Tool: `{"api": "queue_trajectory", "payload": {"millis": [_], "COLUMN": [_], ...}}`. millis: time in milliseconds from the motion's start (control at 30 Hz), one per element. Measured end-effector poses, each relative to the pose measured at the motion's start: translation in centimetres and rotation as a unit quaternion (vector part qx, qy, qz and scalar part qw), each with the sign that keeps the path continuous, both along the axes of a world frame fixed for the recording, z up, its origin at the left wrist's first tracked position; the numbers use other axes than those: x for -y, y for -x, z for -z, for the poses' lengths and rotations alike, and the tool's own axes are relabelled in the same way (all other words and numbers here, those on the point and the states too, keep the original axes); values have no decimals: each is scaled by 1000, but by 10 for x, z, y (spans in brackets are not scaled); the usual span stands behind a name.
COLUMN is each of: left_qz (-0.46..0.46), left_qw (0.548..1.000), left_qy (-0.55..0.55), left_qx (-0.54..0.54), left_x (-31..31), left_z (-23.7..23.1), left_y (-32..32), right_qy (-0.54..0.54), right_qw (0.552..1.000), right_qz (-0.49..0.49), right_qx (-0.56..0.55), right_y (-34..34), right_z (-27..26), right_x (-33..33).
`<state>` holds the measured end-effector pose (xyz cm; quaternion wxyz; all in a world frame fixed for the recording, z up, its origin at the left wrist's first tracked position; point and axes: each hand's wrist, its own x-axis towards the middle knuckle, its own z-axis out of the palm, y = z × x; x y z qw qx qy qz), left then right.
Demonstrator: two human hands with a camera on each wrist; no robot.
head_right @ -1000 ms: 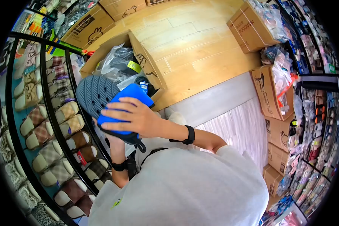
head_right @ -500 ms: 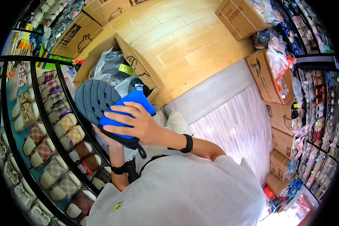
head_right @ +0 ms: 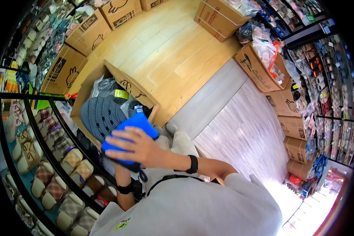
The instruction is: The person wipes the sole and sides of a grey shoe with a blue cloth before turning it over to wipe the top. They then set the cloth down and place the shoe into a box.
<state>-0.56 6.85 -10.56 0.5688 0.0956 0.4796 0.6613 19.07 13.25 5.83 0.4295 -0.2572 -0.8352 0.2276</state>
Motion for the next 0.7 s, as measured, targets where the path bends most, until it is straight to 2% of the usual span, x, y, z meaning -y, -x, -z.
{"api": "queue_trajectory", "payload": {"millis": [33, 133, 167, 233, 267, 300, 333, 400, 433, 500, 700], "left_qz": [14, 26, 28, 41, 45, 46, 49, 38, 36, 30, -10], "left_qw": [996, 992, 991, 988, 988, 988, 997, 997, 997, 996, 988], "left_qy": [11, 0, -3, -8, -10, -10, -12, 13, 29, 59, 154], "left_qx": [84, 123, 131, 150, 145, 144, 62, 59, 62, 62, 15], "left_x": [2, -9, -11, -19, -26, -28, -26, -16, -7, 8, 73], "left_z": [-13, -47, -46, -47, -55, -65, -74, -65, -57, -47, -30], "left_y": [5, 2, 0, 4, 3, -1, -9, -10, -11, -17, -33], "right_qy": [-30, -97, -104, -51, -4, -8, 5, 8, 4, -37, 31], "right_qw": [999, 990, 990, 996, 998, 999, 999, 1000, 999, 998, 996], "right_qz": [-21, -93, -89, -48, -31, -26, -13, -10, -30, -42, -57], "right_qx": [19, 36, 39, 63, 45, 45, 31, 5, 29, -8, -60], "right_y": [4, 12, 8, -4, -8, -10, -10, -11, -14, -17, -44], "right_z": [-2, 10, 7, -2, -6, -6, -6, -2, 3, 15, 57], "right_x": [7, 8, 2, -9, -10, -10, -6, -2, 2, 5, 26]}}
